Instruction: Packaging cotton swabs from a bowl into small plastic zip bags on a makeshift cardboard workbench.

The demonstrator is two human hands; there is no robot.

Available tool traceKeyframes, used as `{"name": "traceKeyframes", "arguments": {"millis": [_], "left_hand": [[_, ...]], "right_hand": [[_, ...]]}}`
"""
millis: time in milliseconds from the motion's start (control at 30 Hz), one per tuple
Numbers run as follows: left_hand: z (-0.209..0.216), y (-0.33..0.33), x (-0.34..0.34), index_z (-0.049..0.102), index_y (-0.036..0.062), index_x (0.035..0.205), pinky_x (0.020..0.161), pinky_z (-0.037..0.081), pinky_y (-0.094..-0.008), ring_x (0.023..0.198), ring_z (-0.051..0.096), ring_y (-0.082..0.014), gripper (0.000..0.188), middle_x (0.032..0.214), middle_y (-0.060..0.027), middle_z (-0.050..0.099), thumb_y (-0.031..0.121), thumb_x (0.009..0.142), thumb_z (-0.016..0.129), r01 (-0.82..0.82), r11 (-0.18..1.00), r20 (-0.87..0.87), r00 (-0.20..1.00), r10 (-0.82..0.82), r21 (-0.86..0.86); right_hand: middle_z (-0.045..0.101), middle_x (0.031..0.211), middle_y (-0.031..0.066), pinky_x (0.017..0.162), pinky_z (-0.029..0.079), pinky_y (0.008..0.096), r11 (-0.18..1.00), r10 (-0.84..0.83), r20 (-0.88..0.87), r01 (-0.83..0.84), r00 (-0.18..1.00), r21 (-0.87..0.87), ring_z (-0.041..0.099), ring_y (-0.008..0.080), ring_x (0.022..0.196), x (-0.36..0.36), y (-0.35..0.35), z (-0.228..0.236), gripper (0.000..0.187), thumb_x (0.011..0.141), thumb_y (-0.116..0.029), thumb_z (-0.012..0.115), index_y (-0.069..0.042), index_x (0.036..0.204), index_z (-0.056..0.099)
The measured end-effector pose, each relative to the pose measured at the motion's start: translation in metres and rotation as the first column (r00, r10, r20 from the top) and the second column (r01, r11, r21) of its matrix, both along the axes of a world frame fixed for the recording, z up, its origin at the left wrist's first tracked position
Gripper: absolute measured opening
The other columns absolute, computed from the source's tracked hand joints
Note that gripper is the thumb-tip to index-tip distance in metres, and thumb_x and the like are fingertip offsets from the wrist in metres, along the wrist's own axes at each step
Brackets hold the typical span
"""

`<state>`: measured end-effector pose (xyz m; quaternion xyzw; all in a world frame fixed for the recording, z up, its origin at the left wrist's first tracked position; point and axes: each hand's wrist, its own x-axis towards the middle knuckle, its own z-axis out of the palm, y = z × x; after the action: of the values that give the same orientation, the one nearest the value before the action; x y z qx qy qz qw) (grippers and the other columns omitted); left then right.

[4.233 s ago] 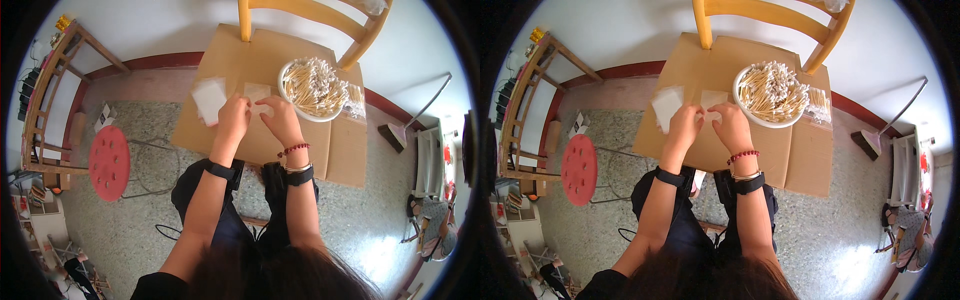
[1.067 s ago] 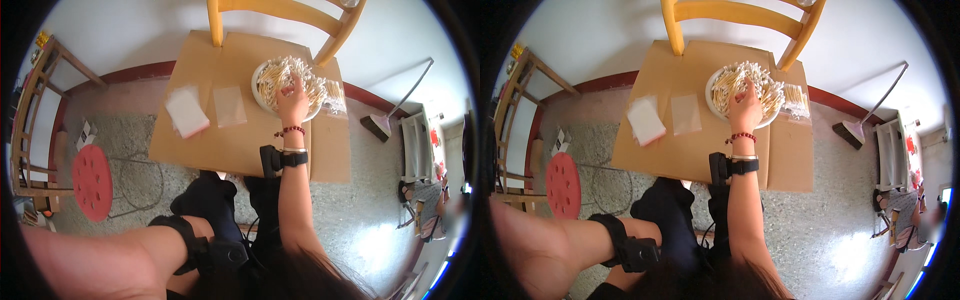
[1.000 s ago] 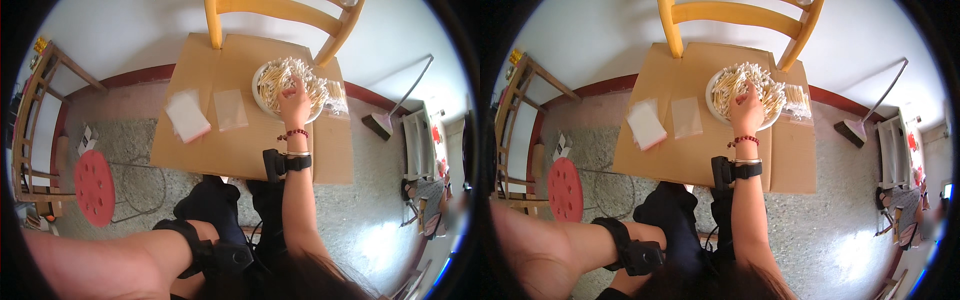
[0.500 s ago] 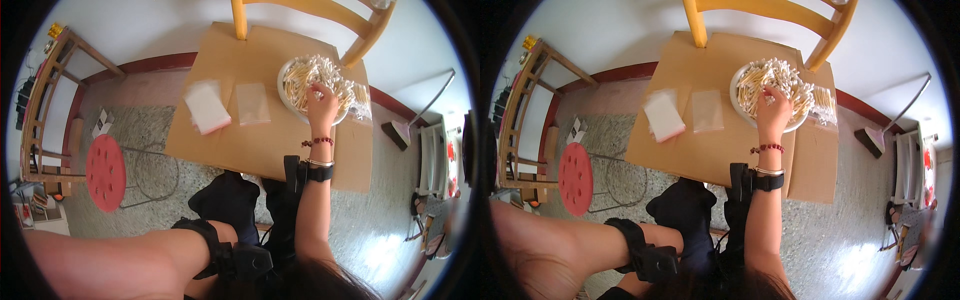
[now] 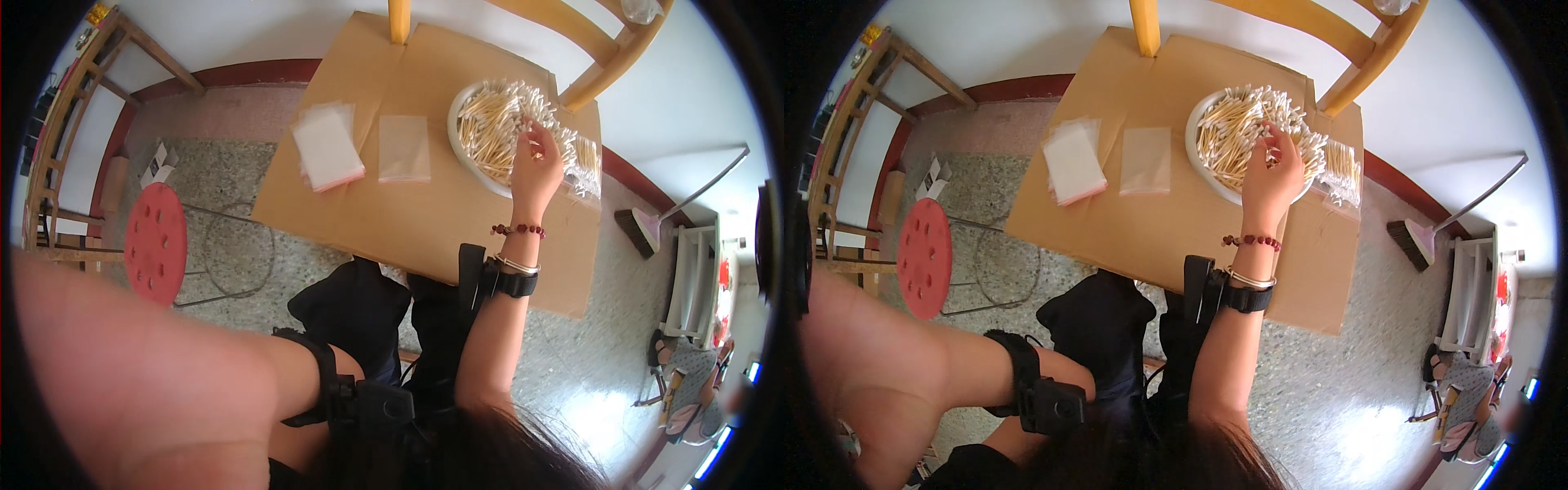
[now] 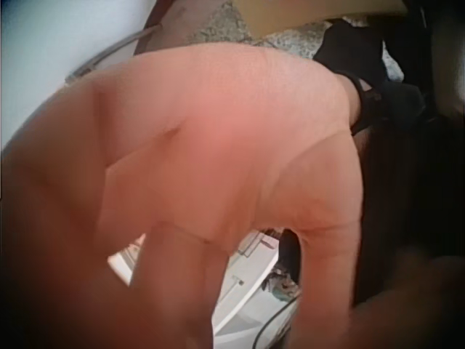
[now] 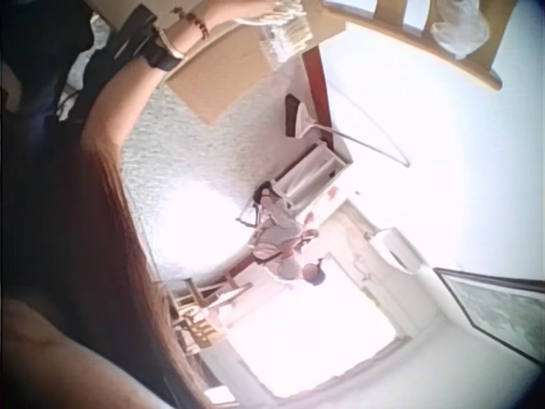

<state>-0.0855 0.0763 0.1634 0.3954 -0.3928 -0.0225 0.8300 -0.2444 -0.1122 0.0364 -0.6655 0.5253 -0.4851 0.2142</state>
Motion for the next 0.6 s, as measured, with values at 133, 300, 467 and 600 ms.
{"name": "traceKeyframes", "arguments": {"millis": [133,300,467,600], "left_hand": [[0.006,-0.008,0.001,0.058,-0.0022,0.106,0.074,0.044,-0.0288,0.082,0.056,-0.0128,0.032,0.093,-0.0093,0.062,0.024,0.095,0.043,-0.024,1.0,-0.026,0.999,0.023,-0.012],[-0.011,-0.037,-0.002,0.058,-0.002,0.105,0.073,0.044,-0.028,0.08,0.056,-0.012,0.032,0.091,-0.0087,0.063,0.024,0.094,0.043,0.003,0.999,-0.088,0.996,-0.006,-0.033],[-0.055,-0.088,-0.012,0.062,0.0061,0.1,0.059,0.042,-0.021,0.067,0.055,-0.0095,0.016,0.081,-0.0042,0.064,0.005,0.085,0.055,0.025,0.871,0.045,0.998,-0.054,0.491],[-0.072,-0.103,-0.027,0.063,0.0079,0.104,0.059,0.044,-0.025,0.07,0.056,-0.0131,0.023,0.086,-0.0039,0.064,0.003,0.081,0.063,-0.086,0.827,0.321,0.94,-0.118,0.556]], "right_hand": [[0.066,0.086,0.0032,0.065,0.046,0.0268,0.996,0.054,0.207,-0.066,0.977,0.053,0.059,0.0124,0.075,-0.001,0.0,0.007,0.016,0.083,-0.007,0.062,-0.006,0.099,0.067],[0.066,0.089,0.0031,0.069,0.047,0.0256,0.991,0.131,0.271,-0.118,0.954,-0.064,0.059,0.0128,0.079,0.005,0.009,0.006,0.011,0.087,-0.007,0.061,-0.005,0.096,0.067],[0.065,0.089,0.0068,0.078,0.046,0.0297,0.969,0.22,0.331,-0.168,0.918,-0.179,0.06,0.0182,0.086,0.023,0.03,0.04,0.009,0.085,-0.003,0.062,-0.003,0.093,0.066],[0.064,0.091,0.0093,0.079,0.046,0.0303,0.938,0.331,0.345,-0.269,0.878,-0.218,0.06,0.0203,0.088,0.023,0.03,0.038,0.013,0.081,0.003,0.063,-0.002,0.093,0.066]]}}
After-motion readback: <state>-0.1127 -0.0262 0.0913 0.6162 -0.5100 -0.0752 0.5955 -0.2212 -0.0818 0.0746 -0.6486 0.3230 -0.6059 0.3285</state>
